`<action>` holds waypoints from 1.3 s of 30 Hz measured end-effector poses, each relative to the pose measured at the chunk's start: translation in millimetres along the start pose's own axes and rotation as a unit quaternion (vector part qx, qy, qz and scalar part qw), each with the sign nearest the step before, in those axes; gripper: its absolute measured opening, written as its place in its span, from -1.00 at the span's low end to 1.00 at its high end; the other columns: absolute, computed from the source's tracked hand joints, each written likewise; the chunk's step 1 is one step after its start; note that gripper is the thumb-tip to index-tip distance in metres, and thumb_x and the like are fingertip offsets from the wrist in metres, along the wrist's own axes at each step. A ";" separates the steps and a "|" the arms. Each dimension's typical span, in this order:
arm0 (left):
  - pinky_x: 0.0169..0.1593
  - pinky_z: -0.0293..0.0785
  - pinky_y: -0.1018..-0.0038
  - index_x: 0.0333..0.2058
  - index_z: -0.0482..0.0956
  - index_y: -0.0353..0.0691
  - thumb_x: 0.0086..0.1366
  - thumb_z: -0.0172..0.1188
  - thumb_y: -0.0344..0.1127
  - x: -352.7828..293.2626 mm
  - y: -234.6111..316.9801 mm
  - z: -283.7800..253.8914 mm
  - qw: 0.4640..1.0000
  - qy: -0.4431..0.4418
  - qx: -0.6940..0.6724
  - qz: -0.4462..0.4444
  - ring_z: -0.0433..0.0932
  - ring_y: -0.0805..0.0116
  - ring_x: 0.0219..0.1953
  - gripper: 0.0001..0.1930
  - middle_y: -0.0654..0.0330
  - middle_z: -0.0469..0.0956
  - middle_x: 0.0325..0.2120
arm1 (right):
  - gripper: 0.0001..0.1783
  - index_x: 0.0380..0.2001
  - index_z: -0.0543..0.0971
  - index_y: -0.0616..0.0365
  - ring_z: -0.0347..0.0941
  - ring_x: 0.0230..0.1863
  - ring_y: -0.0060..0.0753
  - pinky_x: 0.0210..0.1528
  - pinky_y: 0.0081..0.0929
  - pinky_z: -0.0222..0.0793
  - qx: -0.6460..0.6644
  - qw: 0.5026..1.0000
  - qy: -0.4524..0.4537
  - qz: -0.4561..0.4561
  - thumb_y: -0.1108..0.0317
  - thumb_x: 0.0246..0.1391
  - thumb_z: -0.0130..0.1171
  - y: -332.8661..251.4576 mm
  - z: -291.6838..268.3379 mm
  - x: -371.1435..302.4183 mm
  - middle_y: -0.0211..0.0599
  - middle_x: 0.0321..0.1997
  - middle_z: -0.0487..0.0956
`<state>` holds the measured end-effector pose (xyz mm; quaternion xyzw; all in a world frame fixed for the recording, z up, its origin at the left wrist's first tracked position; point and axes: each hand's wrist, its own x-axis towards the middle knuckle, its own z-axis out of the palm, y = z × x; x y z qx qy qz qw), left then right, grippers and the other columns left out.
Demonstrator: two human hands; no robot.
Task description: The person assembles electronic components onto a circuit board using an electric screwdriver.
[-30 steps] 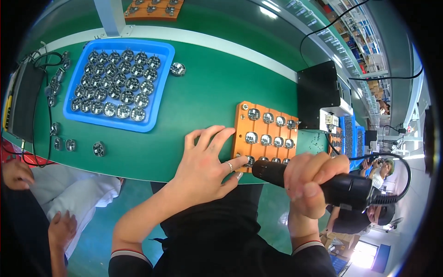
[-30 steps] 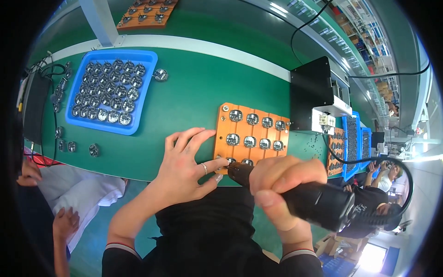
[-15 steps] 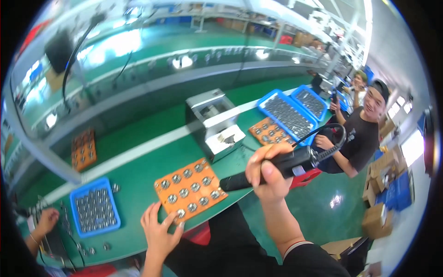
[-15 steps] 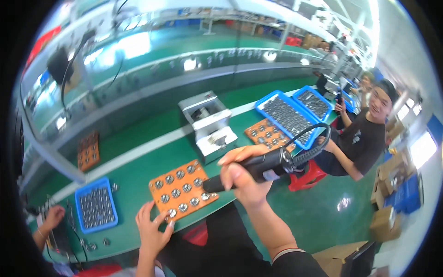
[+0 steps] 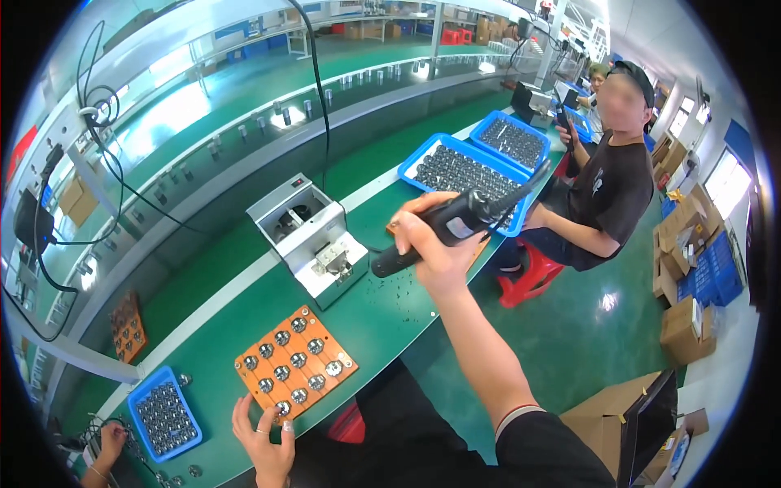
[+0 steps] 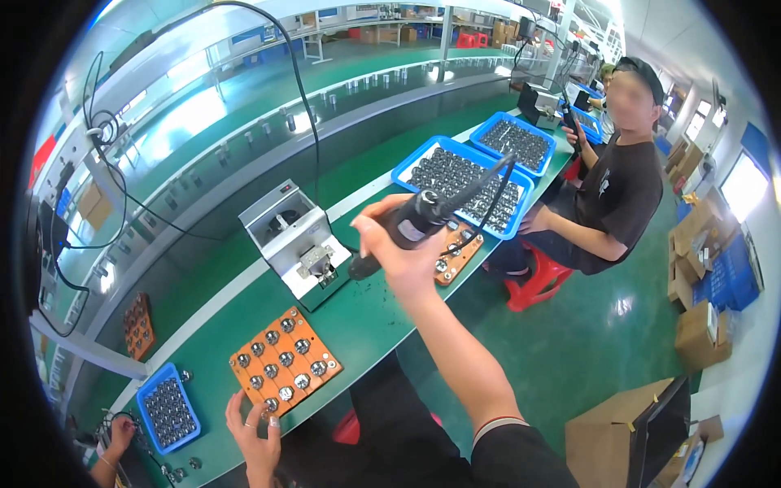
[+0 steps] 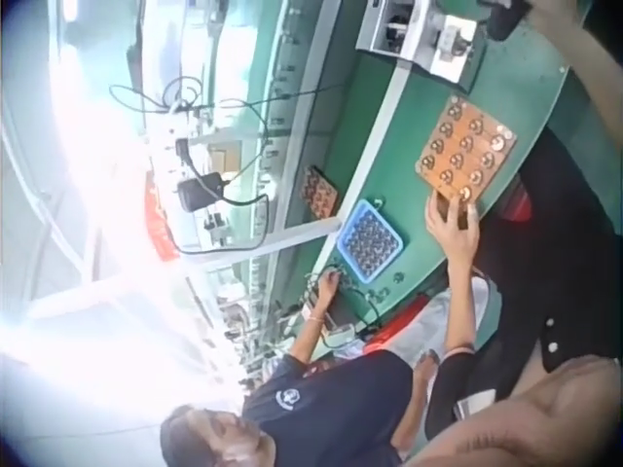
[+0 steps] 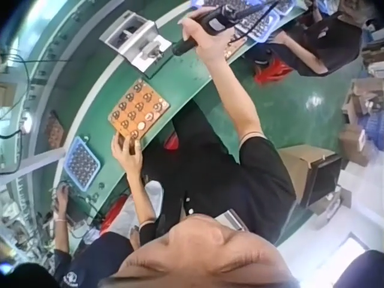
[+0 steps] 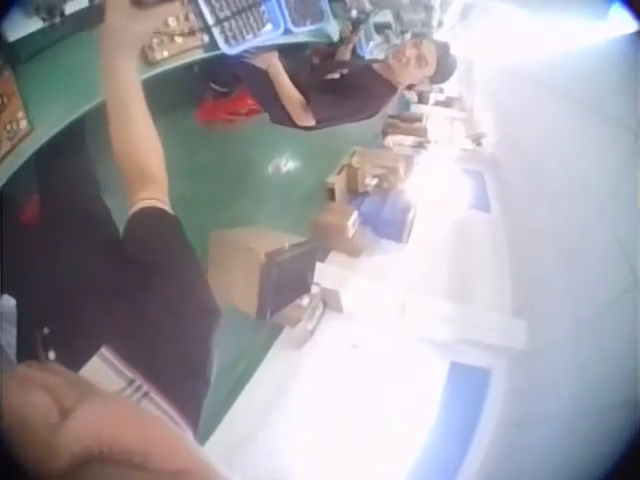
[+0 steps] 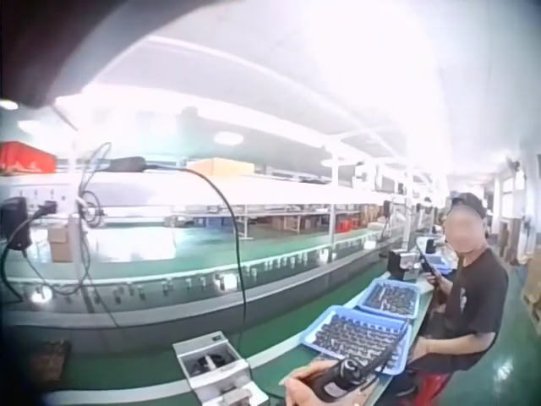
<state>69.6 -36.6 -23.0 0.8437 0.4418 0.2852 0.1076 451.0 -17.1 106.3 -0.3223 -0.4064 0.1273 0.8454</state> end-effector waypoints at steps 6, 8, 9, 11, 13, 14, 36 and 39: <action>0.27 0.11 -0.02 -0.26 0.60 -0.18 0.05 0.29 -0.32 11.8 14.6 -7.6 0.999 -0.018 -0.022 -0.025 0.22 -0.20 0.26 -0.76 -0.15 0.28 0.19 | -0.85 -0.34 0.50 0.36 0.47 -0.63 -0.49 -0.56 -0.56 0.40 -0.014 0.999 0.044 0.013 0.64 -0.01 0.24 -8.6 -37.9 -13.3 -0.20 -0.52 0.57; 0.28 0.10 -0.02 -0.24 0.61 -0.18 0.05 0.29 -0.32 12.0 20.2 -11.9 0.999 -0.018 -0.023 -0.024 0.20 -0.20 0.27 -0.75 -0.15 0.27 0.19 | -0.83 -0.31 0.46 0.33 0.46 -0.61 -0.45 -0.53 -0.51 0.40 -0.016 0.999 0.035 0.010 0.66 0.00 0.21 -6.1 -44.1 -13.9 -0.16 -0.50 0.55; 0.28 0.10 -0.02 -0.24 0.61 -0.18 0.05 0.29 -0.32 12.9 23.8 -13.6 0.999 -0.014 -0.016 -0.031 0.20 -0.20 0.27 -0.75 -0.15 0.27 0.19 | -0.79 -0.27 0.43 0.30 0.45 -0.60 -0.42 -0.51 -0.46 0.40 -0.016 0.999 0.029 0.012 0.67 0.02 0.18 -4.2 -46.3 -14.4 -0.11 -0.46 0.55; 0.28 0.09 -0.02 -0.21 0.61 -0.17 0.06 0.30 -0.33 14.1 29.8 -15.7 0.999 0.011 -0.016 -0.032 0.19 -0.20 0.27 -0.73 -0.15 0.27 0.19 | -0.81 -0.27 0.45 0.30 0.43 -0.59 -0.46 -0.51 -0.50 0.39 -0.027 0.999 0.027 0.012 0.66 0.03 0.17 -2.7 -46.2 -16.1 -0.13 -0.46 0.55; 0.29 0.10 -0.02 -0.12 0.60 -0.17 0.07 0.30 -0.32 16.6 28.7 -16.4 0.999 0.023 0.011 -0.045 0.21 -0.22 0.26 -0.66 -0.15 0.27 0.19 | -0.80 -0.25 0.45 0.28 0.43 -0.58 -0.46 -0.51 -0.52 0.38 -0.007 0.999 0.025 0.019 0.66 0.04 0.16 1.2 -44.5 -21.3 -0.16 -0.45 0.53; 0.29 0.10 0.00 -0.04 0.55 -0.19 0.08 0.30 -0.30 17.6 28.6 -17.5 0.999 0.025 0.002 -0.044 0.21 -0.21 0.26 -0.59 -0.15 0.27 0.19 | -0.78 -0.23 0.45 0.27 0.42 -0.58 -0.46 -0.51 -0.51 0.37 -0.005 0.999 0.022 0.034 0.67 0.04 0.15 -2.0 -42.7 -24.8 -0.17 -0.45 0.53; 0.27 0.16 0.11 0.22 0.31 -0.42 0.20 0.24 -0.22 16.9 -31.4 -25.8 0.993 0.013 -0.046 -0.109 0.32 -0.11 0.23 -0.34 -0.10 0.39 0.13 | -0.68 -0.15 0.34 0.26 0.37 -0.64 -0.46 -0.59 -0.56 0.33 -0.013 0.963 -0.071 0.261 0.63 0.04 0.18 -15.0 -27.0 -53.2 -0.05 -0.37 0.50; 0.25 0.19 0.10 0.19 0.35 -0.40 0.19 0.25 -0.22 23.9 -40.7 -23.5 0.994 0.013 -0.048 -0.102 0.32 -0.11 0.21 -0.37 -0.11 0.38 0.12 | -0.69 -0.14 0.34 0.27 0.36 -0.63 -0.47 -0.57 -0.57 0.33 -0.022 0.963 -0.072 0.257 0.62 0.06 0.17 -11.4 -28.7 -53.9 -0.05 -0.35 0.50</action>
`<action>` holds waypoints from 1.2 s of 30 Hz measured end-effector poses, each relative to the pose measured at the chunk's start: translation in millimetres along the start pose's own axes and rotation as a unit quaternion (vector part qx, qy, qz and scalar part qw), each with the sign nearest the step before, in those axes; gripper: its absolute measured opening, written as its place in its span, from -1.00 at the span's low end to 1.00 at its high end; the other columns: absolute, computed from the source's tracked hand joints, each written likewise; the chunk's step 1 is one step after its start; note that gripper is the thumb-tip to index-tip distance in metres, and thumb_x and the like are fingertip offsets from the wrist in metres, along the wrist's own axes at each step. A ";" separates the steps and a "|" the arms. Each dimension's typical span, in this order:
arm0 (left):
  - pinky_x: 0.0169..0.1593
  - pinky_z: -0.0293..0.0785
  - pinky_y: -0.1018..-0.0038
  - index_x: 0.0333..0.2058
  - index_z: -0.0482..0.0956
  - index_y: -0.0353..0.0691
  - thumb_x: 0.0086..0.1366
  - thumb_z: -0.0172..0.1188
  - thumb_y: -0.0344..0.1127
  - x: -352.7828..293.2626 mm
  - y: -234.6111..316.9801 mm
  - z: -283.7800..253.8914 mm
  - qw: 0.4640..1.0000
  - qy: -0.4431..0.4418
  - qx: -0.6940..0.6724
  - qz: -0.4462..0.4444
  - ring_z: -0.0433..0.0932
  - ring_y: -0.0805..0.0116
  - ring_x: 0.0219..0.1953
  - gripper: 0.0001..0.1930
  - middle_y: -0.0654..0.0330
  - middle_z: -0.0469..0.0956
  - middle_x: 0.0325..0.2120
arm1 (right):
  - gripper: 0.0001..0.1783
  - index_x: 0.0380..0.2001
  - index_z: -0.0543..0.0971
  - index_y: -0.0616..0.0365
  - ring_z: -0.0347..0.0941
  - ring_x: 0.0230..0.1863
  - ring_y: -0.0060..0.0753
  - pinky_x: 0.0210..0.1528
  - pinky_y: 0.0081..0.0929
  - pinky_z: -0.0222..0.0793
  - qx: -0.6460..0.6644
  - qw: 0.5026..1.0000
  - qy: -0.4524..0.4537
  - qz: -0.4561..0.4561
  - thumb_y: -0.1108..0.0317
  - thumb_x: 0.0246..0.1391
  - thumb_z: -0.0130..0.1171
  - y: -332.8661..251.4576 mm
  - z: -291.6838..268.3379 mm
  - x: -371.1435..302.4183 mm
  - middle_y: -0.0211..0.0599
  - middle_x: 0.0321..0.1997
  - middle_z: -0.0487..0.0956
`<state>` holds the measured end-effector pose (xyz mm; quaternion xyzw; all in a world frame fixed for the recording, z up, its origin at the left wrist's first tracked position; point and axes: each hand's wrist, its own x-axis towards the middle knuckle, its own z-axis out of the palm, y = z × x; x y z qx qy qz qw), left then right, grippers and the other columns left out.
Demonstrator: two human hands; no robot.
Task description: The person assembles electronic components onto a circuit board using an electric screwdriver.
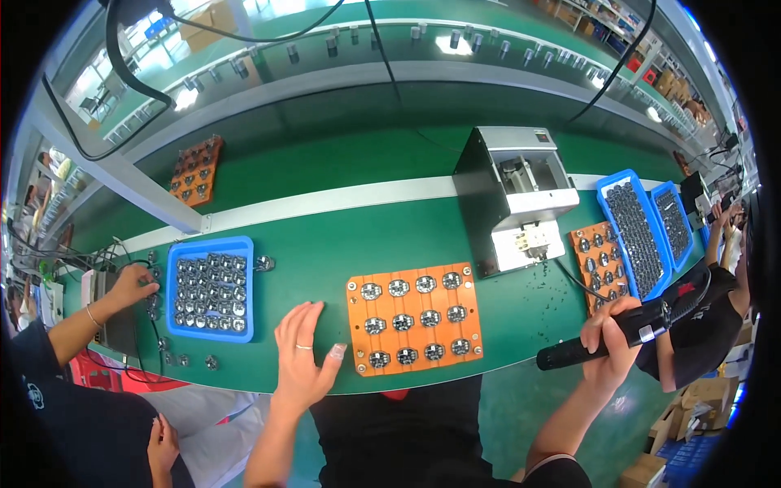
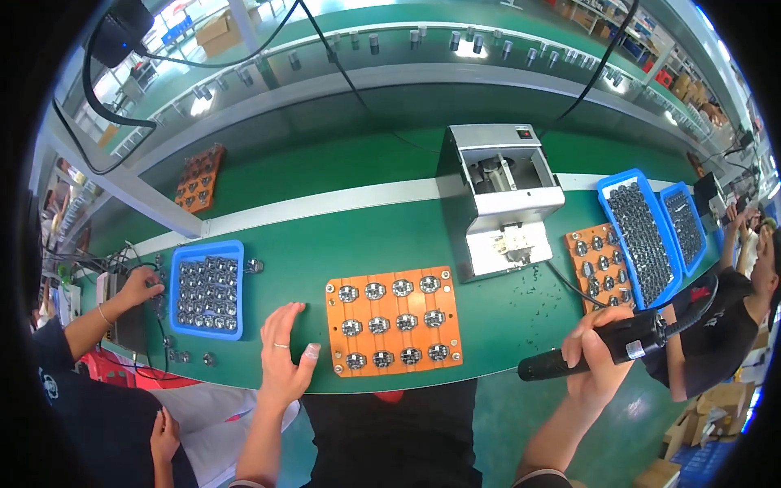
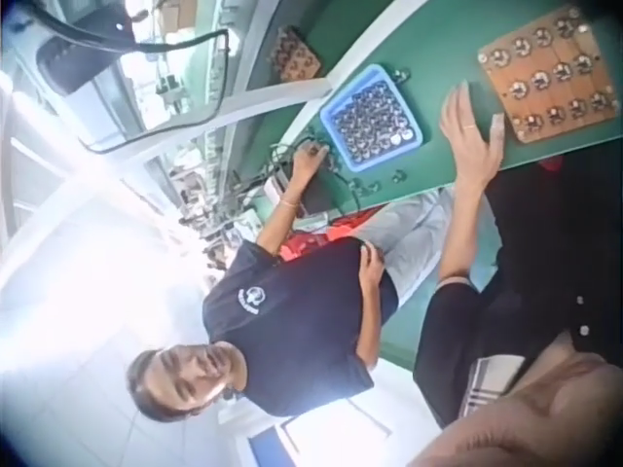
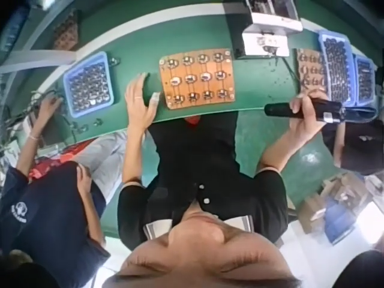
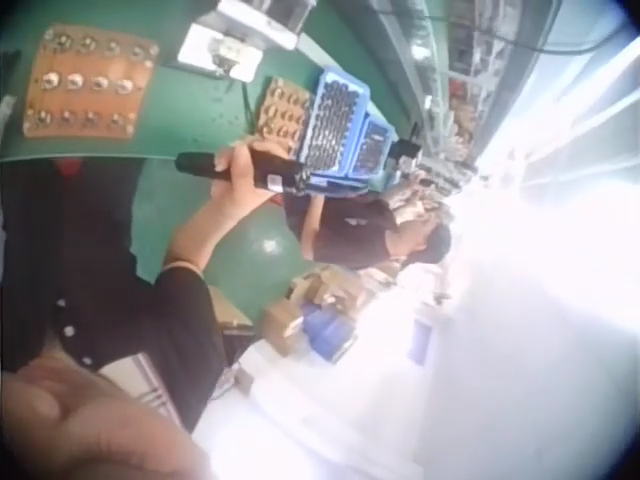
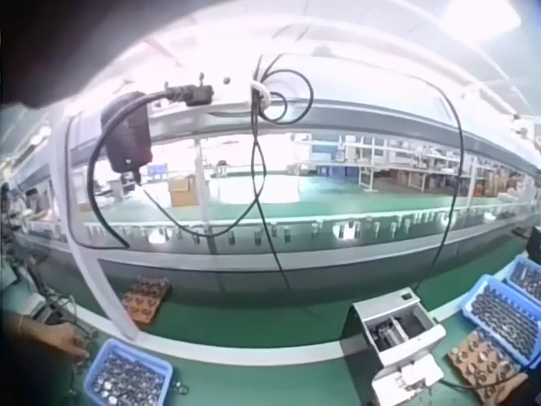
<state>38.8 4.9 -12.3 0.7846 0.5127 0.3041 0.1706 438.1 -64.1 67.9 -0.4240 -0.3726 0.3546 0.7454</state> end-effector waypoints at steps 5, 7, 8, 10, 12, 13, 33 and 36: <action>0.21 0.22 0.06 0.11 0.46 -0.25 0.17 0.28 -0.20 31.8 0.6 2.5 0.998 -0.007 0.018 0.065 0.31 -0.13 0.19 -0.46 -0.10 0.33 0.15 | -0.70 -0.13 0.33 0.27 0.36 -0.62 -0.48 -0.55 -0.57 0.34 -0.013 1.000 0.001 0.008 0.62 0.07 0.14 3.1 3.2 0.5 -0.06 -0.34 0.50; 0.24 0.21 0.01 0.07 0.52 -0.11 0.14 0.27 -0.23 46.7 3.4 4.1 0.995 -0.026 0.030 0.087 0.26 -0.18 0.23 -0.52 -0.10 0.26 0.21 | -0.70 -0.13 0.33 0.27 0.36 -0.62 -0.48 -0.54 -0.55 0.35 -0.019 1.000 0.014 0.010 0.63 0.07 0.13 5.5 6.7 0.6 -0.06 -0.35 0.49; 0.24 0.21 0.01 0.07 0.52 -0.11 0.14 0.27 -0.23 49.3 3.3 6.1 0.995 -0.029 0.026 0.086 0.26 -0.18 0.23 -0.52 -0.10 0.26 0.21 | -0.70 -0.13 0.33 0.27 0.36 -0.62 -0.48 -0.54 -0.55 0.35 -0.023 1.000 0.016 0.012 0.63 0.07 0.13 5.7 7.1 0.4 -0.06 -0.35 0.49; 0.25 0.17 -0.02 0.00 0.59 -0.04 0.10 0.31 -0.23 53.6 3.0 9.7 0.994 -0.030 0.026 0.099 0.22 -0.18 0.26 -0.57 -0.09 0.24 0.23 | -0.74 -0.12 0.31 0.26 0.30 -0.60 -0.55 -0.54 -0.62 0.22 -0.051 0.999 -0.016 0.001 0.56 0.14 0.09 5.4 7.0 0.2 -0.14 -0.32 0.45; 0.24 0.15 -0.03 -0.06 0.63 -0.04 0.10 0.33 -0.20 57.3 2.4 8.7 0.994 -0.035 0.042 0.097 0.21 -0.19 0.26 -0.62 -0.09 0.25 0.22 | -0.73 -0.13 0.32 0.26 0.33 -0.61 -0.52 -0.54 -0.59 0.28 -0.029 1.000 0.002 0.009 0.59 0.11 0.11 4.2 8.1 0.3 -0.10 -0.34 0.47; 0.22 0.13 -0.04 -0.13 0.67 -0.04 0.10 0.35 -0.16 58.5 2.4 8.3 0.993 -0.039 0.059 0.094 0.19 -0.20 0.26 -0.67 -0.09 0.27 0.21 | -0.71 -0.14 0.33 0.27 0.36 -0.62 -0.48 -0.54 -0.55 0.34 -0.005 1.000 0.017 0.017 0.63 0.07 0.13 3.2 7.6 -0.4 -0.06 -0.35 0.49; 0.25 0.15 -0.05 -0.09 0.54 -0.24 0.08 0.32 -0.27 53.3 20.6 14.8 0.996 0.011 0.024 0.079 0.23 -0.23 0.25 -0.60 -0.12 0.27 0.18 | -0.68 -0.13 0.30 0.24 0.35 -0.62 -0.50 -0.53 -0.54 0.32 -0.004 1.000 0.013 0.015 0.56 0.09 0.17 0.4 -10.3 -9.4 -0.10 -0.34 0.48; 0.25 0.25 0.00 -0.10 0.55 -0.28 0.15 0.23 -0.26 48.8 28.1 13.0 0.995 0.006 0.043 0.095 0.28 -0.18 0.26 -0.66 -0.10 0.32 0.17 | -0.68 -0.13 0.31 0.24 0.35 -0.62 -0.50 -0.54 -0.54 0.31 -0.001 1.000 0.026 0.015 0.56 0.08 0.17 2.7 -12.4 -10.0 -0.10 -0.34 0.49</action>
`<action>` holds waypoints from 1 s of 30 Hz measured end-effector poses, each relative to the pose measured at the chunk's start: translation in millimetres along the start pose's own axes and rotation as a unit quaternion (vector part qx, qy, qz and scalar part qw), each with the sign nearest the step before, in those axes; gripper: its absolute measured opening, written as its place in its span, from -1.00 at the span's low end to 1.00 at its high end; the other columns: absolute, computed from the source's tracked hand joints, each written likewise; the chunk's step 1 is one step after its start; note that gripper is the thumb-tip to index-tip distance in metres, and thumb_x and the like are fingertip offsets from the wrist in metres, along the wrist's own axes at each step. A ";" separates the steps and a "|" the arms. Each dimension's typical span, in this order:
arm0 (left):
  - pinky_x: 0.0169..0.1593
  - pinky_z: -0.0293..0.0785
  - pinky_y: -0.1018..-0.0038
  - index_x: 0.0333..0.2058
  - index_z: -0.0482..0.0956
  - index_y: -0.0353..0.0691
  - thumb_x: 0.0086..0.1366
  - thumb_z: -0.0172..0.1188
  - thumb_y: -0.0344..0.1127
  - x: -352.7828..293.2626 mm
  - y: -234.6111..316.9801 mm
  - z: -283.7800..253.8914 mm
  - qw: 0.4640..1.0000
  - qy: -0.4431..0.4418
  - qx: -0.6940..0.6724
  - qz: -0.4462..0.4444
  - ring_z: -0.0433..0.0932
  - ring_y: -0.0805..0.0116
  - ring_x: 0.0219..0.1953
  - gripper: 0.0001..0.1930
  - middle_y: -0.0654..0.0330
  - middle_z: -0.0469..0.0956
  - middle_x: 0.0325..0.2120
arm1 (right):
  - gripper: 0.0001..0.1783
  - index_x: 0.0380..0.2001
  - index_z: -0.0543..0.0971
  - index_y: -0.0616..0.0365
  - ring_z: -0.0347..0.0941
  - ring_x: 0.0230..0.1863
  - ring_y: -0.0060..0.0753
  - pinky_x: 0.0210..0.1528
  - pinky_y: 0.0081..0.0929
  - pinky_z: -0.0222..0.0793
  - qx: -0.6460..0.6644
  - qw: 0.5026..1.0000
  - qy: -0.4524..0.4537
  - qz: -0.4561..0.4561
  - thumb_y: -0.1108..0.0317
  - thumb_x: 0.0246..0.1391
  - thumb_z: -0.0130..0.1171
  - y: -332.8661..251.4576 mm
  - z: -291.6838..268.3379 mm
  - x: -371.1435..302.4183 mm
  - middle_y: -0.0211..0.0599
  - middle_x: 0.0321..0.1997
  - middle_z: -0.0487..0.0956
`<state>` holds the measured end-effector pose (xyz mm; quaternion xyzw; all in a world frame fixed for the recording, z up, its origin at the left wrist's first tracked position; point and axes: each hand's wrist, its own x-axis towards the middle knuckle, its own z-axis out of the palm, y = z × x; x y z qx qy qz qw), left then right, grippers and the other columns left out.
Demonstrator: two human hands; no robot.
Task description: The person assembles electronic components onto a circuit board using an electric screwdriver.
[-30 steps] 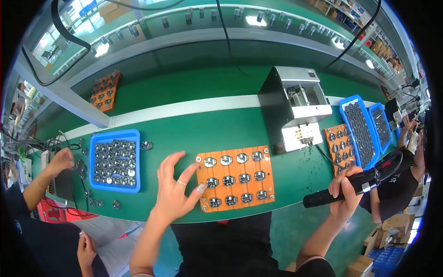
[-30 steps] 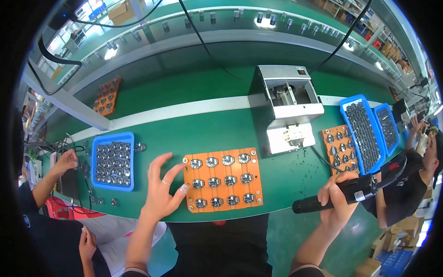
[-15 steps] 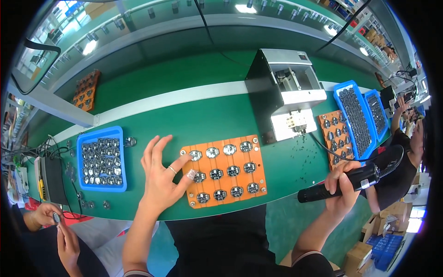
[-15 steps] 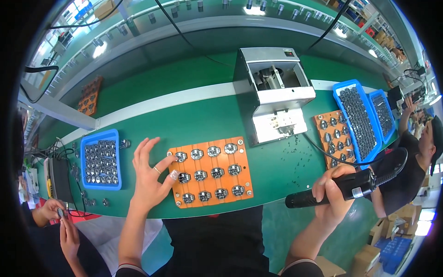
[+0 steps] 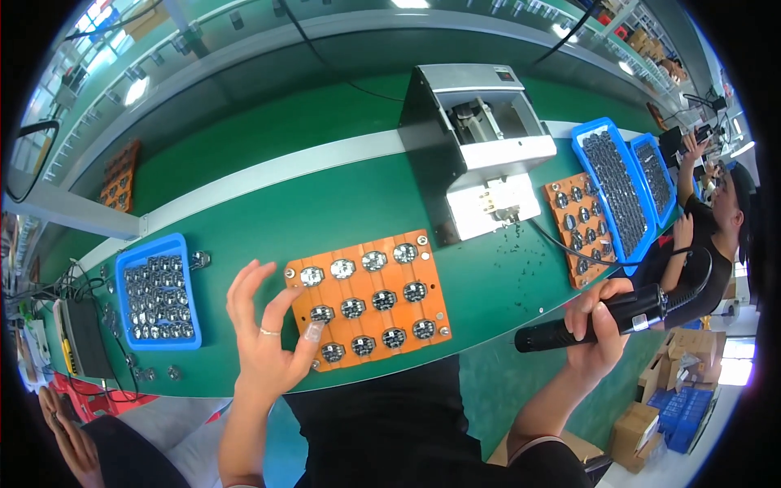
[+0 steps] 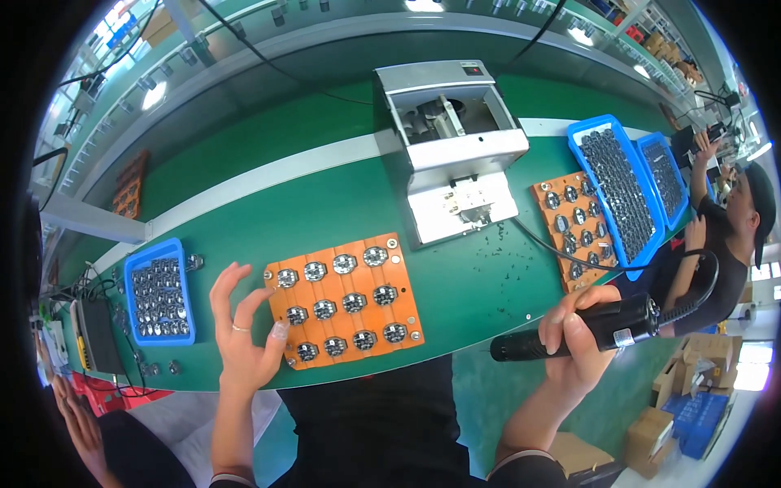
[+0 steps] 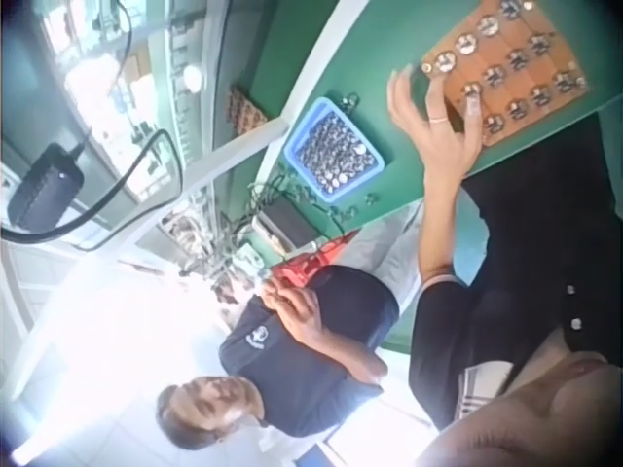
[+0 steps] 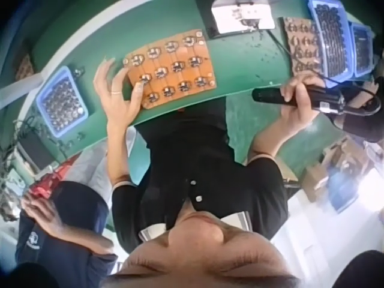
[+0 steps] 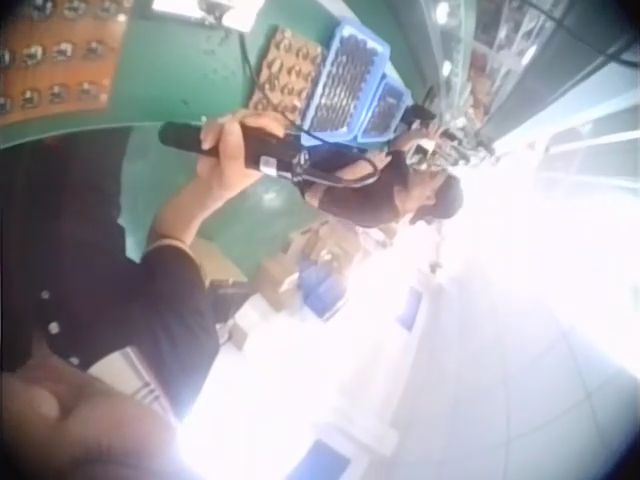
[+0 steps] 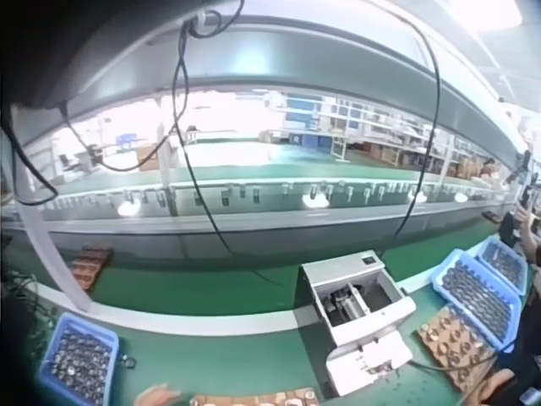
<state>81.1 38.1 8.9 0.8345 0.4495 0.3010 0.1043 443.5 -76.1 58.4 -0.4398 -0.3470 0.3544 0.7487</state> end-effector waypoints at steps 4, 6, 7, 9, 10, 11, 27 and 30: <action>0.23 0.26 0.01 -0.01 0.50 -0.31 0.12 0.26 -0.30 -17.3 0.9 -2.9 0.999 -0.005 -0.030 -0.035 0.31 -0.20 0.21 -0.56 -0.12 0.34 0.16 | -0.67 -0.12 0.32 0.24 0.35 -0.62 -0.50 -0.55 -0.55 0.31 0.009 1.000 0.003 0.015 0.56 0.08 0.17 1.8 -3.2 -0.3 -0.10 -0.34 0.49; 0.22 0.28 0.02 0.04 0.47 -0.33 0.15 0.23 -0.30 -29.1 -1.6 -3.0 0.997 -0.008 -0.044 -0.063 0.33 -0.18 0.20 -0.53 -0.12 0.35 0.16 | -0.68 -0.12 0.32 0.24 0.35 -0.62 -0.50 -0.55 -0.54 0.31 0.007 1.000 0.001 0.018 0.57 0.07 0.17 2.1 -4.5 -0.4 -0.10 -0.34 0.49; 0.23 0.28 0.04 0.08 0.43 -0.35 0.18 0.21 -0.30 -36.8 -3.7 -2.6 0.995 -0.001 -0.053 -0.084 0.34 -0.17 0.20 -0.51 -0.13 0.36 0.16 | -0.68 -0.12 0.32 0.24 0.34 -0.63 -0.50 -0.55 -0.54 0.31 0.008 1.000 0.005 0.021 0.57 0.07 0.16 2.7 -4.8 -0.8 -0.09 -0.34 0.48; 0.26 0.27 0.09 0.17 0.34 -0.37 0.23 0.16 -0.33 -45.4 -4.3 -2.2 0.992 0.004 -0.061 -0.112 0.37 -0.15 0.19 -0.47 -0.13 0.40 0.15 | -0.68 -0.12 0.32 0.24 0.34 -0.63 -0.50 -0.55 -0.54 0.31 0.008 1.000 0.012 0.026 0.58 0.07 0.16 4.2 -5.9 -0.4 -0.09 -0.34 0.48; 0.26 0.27 0.09 0.17 0.34 -0.37 0.23 0.16 -0.33 -48.6 -3.4 -2.4 0.992 0.000 -0.061 -0.114 0.37 -0.15 0.19 -0.47 -0.13 0.40 0.15 | -0.68 -0.13 0.32 0.25 0.34 -0.63 -0.50 -0.55 -0.54 0.31 0.005 1.000 0.014 0.028 0.58 0.07 0.16 5.4 -6.3 0.4 -0.09 -0.34 0.48; 0.27 0.26 0.09 0.17 0.34 -0.38 0.25 0.14 -0.31 -51.6 -2.5 -2.2 0.990 0.001 -0.059 -0.125 0.37 -0.14 0.20 -0.47 -0.12 0.41 0.15 | -0.68 -0.13 0.32 0.25 0.34 -0.63 -0.49 -0.56 -0.55 0.31 0.003 0.999 0.016 0.029 0.58 0.07 0.15 6.4 -6.5 1.0 -0.09 -0.34 0.48; 0.26 0.24 0.12 0.14 0.38 -0.39 0.35 0.06 -0.24 -62.1 0.6 5.9 0.988 0.017 -0.041 -0.148 0.38 -0.12 0.20 -0.54 -0.04 0.49 0.08 | -0.68 -0.17 0.28 0.23 0.29 -0.67 -0.54 -0.61 -0.53 0.28 0.018 0.997 -0.010 -0.072 0.54 0.03 0.13 21.8 21.0 -2.9 -0.08 -0.33 0.46; 0.24 0.25 0.10 0.12 0.41 -0.39 0.34 0.06 -0.24 -62.3 -1.9 7.1 0.991 0.015 -0.019 -0.135 0.38 -0.13 0.18 -0.55 -0.04 0.48 0.07 | -0.68 -0.17 0.27 0.22 0.28 -0.68 -0.54 -0.62 -0.55 0.26 0.000 0.994 -0.019 -0.104 0.52 0.03 0.14 26.7 23.7 -8.5 -0.10 -0.35 0.44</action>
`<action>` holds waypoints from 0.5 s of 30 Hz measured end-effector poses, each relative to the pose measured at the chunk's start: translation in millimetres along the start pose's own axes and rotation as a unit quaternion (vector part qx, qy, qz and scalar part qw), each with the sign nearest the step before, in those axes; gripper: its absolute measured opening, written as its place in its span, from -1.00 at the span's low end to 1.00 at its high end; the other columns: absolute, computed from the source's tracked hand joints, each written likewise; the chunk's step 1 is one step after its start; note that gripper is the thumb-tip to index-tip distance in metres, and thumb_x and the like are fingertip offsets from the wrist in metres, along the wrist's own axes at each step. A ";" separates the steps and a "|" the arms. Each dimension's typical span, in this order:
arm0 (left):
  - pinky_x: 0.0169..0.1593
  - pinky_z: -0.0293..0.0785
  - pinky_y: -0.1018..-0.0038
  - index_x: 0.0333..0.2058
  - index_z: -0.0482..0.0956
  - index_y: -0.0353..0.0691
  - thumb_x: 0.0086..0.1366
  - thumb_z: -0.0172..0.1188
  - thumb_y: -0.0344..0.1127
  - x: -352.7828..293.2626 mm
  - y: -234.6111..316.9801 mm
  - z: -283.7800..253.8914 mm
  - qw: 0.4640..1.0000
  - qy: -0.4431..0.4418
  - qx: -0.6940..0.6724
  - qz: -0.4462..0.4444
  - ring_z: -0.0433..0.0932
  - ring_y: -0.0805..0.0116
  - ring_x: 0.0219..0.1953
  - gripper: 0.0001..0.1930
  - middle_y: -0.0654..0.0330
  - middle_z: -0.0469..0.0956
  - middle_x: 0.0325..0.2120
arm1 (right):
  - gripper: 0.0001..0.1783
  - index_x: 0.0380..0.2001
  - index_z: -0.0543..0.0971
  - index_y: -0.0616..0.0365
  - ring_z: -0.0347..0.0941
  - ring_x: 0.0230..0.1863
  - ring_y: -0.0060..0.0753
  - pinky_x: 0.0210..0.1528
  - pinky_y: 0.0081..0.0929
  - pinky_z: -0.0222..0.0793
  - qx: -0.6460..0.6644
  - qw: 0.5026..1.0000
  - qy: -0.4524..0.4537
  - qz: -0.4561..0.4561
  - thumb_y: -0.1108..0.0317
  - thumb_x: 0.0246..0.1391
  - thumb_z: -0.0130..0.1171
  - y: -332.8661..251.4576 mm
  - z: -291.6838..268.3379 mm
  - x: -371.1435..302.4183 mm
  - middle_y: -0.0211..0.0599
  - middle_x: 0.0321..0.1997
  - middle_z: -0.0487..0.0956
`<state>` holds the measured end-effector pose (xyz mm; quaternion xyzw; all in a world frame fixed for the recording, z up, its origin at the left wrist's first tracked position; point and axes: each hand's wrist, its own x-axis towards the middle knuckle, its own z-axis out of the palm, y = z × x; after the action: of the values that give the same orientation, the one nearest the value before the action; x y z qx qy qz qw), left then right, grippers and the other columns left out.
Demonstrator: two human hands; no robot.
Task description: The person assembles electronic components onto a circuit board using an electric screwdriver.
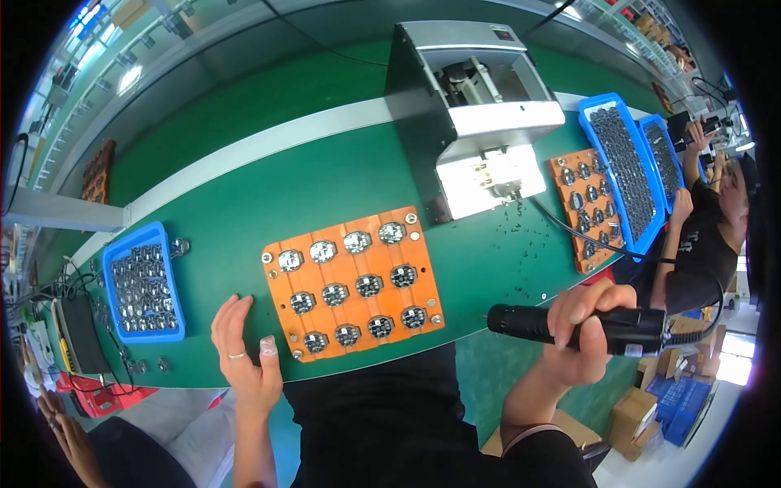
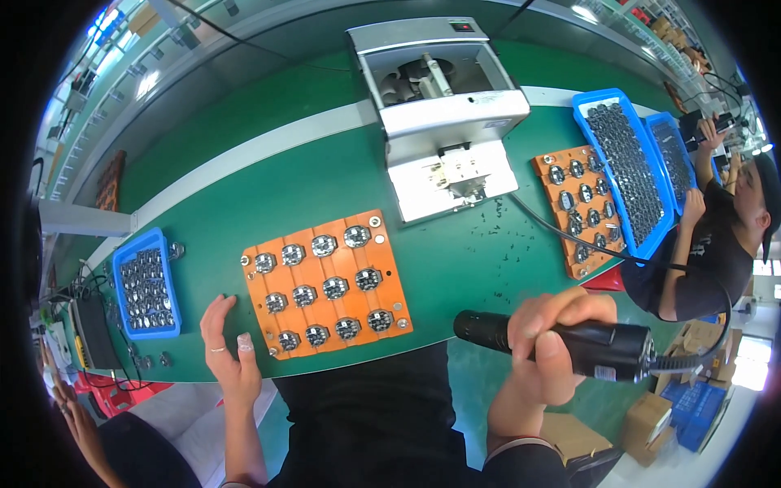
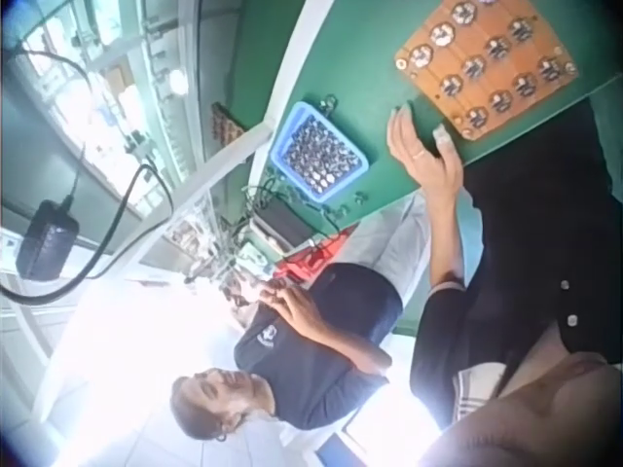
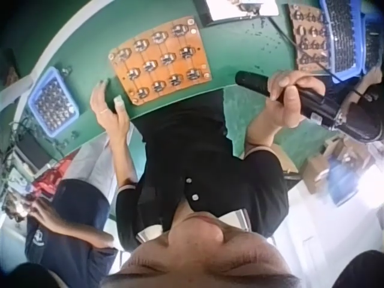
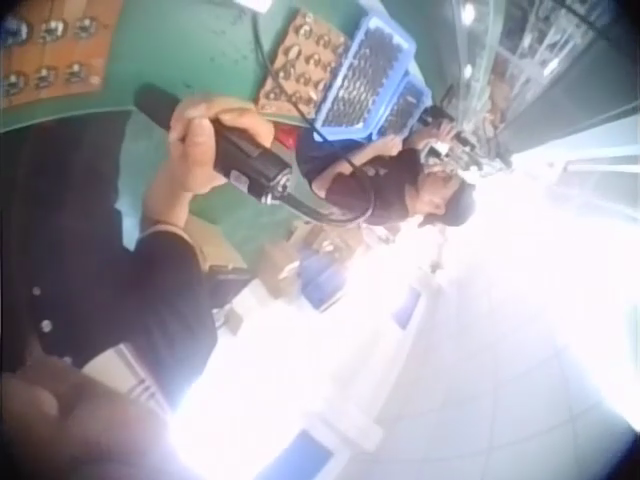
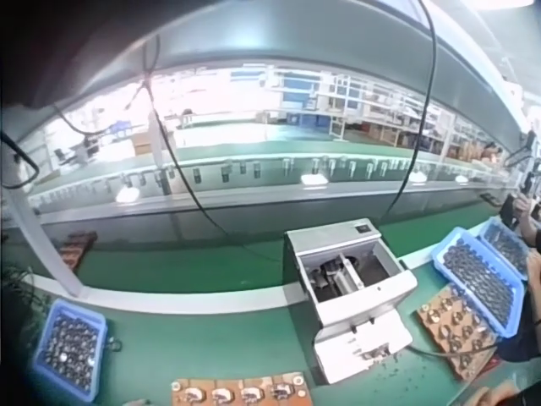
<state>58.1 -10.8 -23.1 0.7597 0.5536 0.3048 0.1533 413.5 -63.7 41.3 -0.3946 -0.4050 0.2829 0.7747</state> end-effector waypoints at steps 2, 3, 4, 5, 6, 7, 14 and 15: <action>0.24 0.25 0.10 0.11 0.42 -0.39 0.34 0.06 -0.24 1.1 0.0 0.3 1.000 -0.003 0.008 0.001 0.39 -0.12 0.18 -0.56 -0.04 0.48 0.07 | -0.69 -0.18 0.28 0.21 0.28 -0.67 -0.55 -0.62 -0.56 0.25 -0.004 1.000 -0.012 0.008 0.50 0.05 0.16 0.6 -1.7 -1.0 -0.15 -0.36 0.44; 0.23 0.25 0.10 0.09 0.43 -0.39 0.33 0.07 -0.24 1.2 -0.2 0.7 1.000 -0.008 0.014 0.006 0.39 -0.12 0.18 -0.57 -0.04 0.48 0.07 | -0.68 -0.18 0.28 0.20 0.28 -0.67 -0.55 -0.62 -0.57 0.25 -0.006 1.000 -0.013 0.005 0.48 0.05 0.17 1.9 -4.2 -1.7 -0.16 -0.36 0.44; 0.23 0.25 0.10 0.09 0.43 -0.39 0.33 0.07 -0.24 0.8 -0.6 0.1 1.000 -0.006 0.016 0.003 0.39 -0.12 0.18 -0.57 -0.04 0.48 0.07 | -0.68 -0.18 0.29 0.20 0.29 -0.66 -0.56 -0.62 -0.57 0.25 -0.007 1.000 -0.014 0.001 0.47 0.06 0.18 1.7 -5.3 -2.8 -0.18 -0.35 0.44; 0.23 0.25 0.10 0.09 0.44 -0.40 0.33 0.07 -0.25 0.0 -1.0 -0.3 1.000 -0.006 0.015 0.004 0.39 -0.12 0.18 -0.57 -0.04 0.47 0.07 | -0.67 -0.18 0.30 0.19 0.30 -0.66 -0.57 -0.63 -0.58 0.26 -0.014 1.000 -0.011 0.002 0.43 0.07 0.22 0.3 -4.8 -3.8 -0.20 -0.35 0.45; 0.24 0.25 0.10 0.08 0.45 -0.40 0.32 0.07 -0.25 -0.7 -1.6 -0.7 1.000 -0.006 0.014 0.005 0.39 -0.11 0.18 -0.57 -0.04 0.47 0.07 | -0.67 -0.18 0.30 0.19 0.30 -0.66 -0.57 -0.63 -0.58 0.26 -0.013 1.000 -0.013 0.005 0.43 0.07 0.22 -0.5 -5.0 -5.2 -0.20 -0.35 0.45; 0.24 0.25 0.10 0.08 0.45 -0.40 0.32 0.07 -0.25 -0.5 -2.0 0.1 1.000 -0.007 0.015 0.003 0.39 -0.11 0.18 -0.57 -0.04 0.47 0.07 | -0.66 -0.17 0.29 0.18 0.30 -0.66 -0.57 -0.63 -0.59 0.26 -0.015 1.000 -0.016 0.000 0.43 0.07 0.23 -0.7 -6.0 -6.0 -0.20 -0.35 0.46; 0.23 0.25 0.06 0.03 0.49 -0.37 0.26 0.14 -0.21 0.3 2.7 -1.5 1.000 0.016 -0.011 0.011 0.37 -0.18 0.17 -0.56 -0.09 0.43 0.09 | -0.63 -0.19 0.29 0.20 0.31 -0.66 -0.57 -0.63 -0.59 0.29 -0.003 0.999 -0.050 -0.018 0.41 0.07 0.27 0.8 0.7 -4.1 -0.19 -0.37 0.46; 0.22 0.25 0.03 0.00 0.54 -0.30 0.21 0.20 -0.19 4.8 8.5 -1.7 0.998 0.041 -0.036 0.025 0.36 -0.22 0.17 -0.58 -0.12 0.40 0.12 | -0.63 -0.20 0.29 0.20 0.31 -0.66 -0.57 -0.63 -0.59 0.29 -0.007 0.999 -0.048 -0.014 0.41 0.06 0.27 0.7 2.2 -4.1 -0.19 -0.38 0.46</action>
<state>64.4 -9.4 -15.5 0.7540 0.5289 0.3596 0.1499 409.4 -65.7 39.8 -0.3801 -0.4494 0.2879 0.7554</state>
